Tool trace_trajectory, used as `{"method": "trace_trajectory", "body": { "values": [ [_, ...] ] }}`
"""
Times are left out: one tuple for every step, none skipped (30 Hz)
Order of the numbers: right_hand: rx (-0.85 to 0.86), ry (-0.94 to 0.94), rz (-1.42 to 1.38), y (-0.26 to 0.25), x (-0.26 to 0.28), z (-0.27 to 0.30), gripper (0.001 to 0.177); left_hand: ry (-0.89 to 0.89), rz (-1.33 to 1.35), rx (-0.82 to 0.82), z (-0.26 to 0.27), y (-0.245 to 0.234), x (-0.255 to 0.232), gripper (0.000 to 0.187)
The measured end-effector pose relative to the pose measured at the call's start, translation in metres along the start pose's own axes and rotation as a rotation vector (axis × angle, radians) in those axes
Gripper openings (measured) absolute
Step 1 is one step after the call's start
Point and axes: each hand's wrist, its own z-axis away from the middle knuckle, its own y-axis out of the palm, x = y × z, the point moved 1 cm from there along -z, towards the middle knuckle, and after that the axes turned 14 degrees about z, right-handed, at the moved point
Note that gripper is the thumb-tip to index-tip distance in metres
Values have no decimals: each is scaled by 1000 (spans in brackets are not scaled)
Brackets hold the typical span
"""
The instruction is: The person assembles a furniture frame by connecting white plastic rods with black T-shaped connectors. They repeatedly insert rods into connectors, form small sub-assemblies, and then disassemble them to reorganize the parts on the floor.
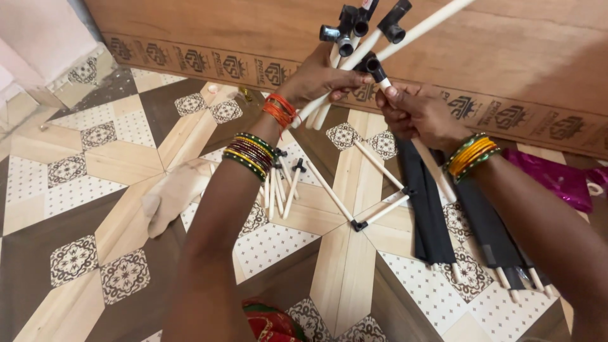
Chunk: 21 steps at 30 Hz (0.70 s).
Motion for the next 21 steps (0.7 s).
{"method": "trace_trajectory", "body": {
  "values": [
    [18,11,-51,1,-3,0,32,-4,-3,17,1,-1,-1,35],
    [37,22,-102,1,-6,-1,32,-8,-5,34,2,-2,-1,31],
    [55,34,-152,1,-8,-1,33,-13,-29,-6,1,-3,2,30],
    [-114,-14,186,3,-12,-3,30,-19,-52,-46,-2,-4,6,28],
    [-285,-69,526,4,-15,-8,27,-21,-81,-84,-7,-5,9,27],
    [-456,-123,865,4,-16,-11,25,-34,-2,-106,-12,-5,14,27],
    [-583,-233,1106,3,-17,-12,22,-46,80,-125,-18,-2,20,27],
    [-705,-348,1345,2,-17,-13,20,-59,161,-144,-23,1,27,27],
    [-827,-466,1583,0,-18,-14,20,-68,187,-190,-28,4,32,26],
    [-813,-471,1549,-3,-20,-15,20,-78,213,-236,-31,7,38,27],
    [-798,-481,1518,-8,-19,-17,20,-83,240,-283,-35,9,40,27],
    [-782,-491,1486,-13,-18,-19,21,-76,207,-295,-39,10,41,27],
    [-762,-497,1451,-16,-19,-20,21,-74,176,-310,-40,11,42,26],
    [-742,-503,1415,-18,-21,-21,21,-73,144,-325,-39,10,43,26],
    [-727,-508,1382,-21,-23,-21,21,-23,83,-259,-38,9,41,25],
    [-565,-313,1059,-26,-26,-22,26,27,22,-192,-33,2,37,24],
    [-398,-122,734,-30,-31,-20,31,75,-33,-123,-29,-2,37,23],
    [-229,59,403,-32,-37,-17,37,55,-41,-92,-24,-8,37,23],
    [-229,13,549,-33,-40,-16,36,35,-51,-63,-19,-15,37,24],
    [-226,-32,694,-32,-44,-14,34,15,-61,-35,-17,-19,39,25],
    [-220,-85,837,-28,-48,-14,33,14,-16,-64,-19,-21,42,24]
  ]
}}
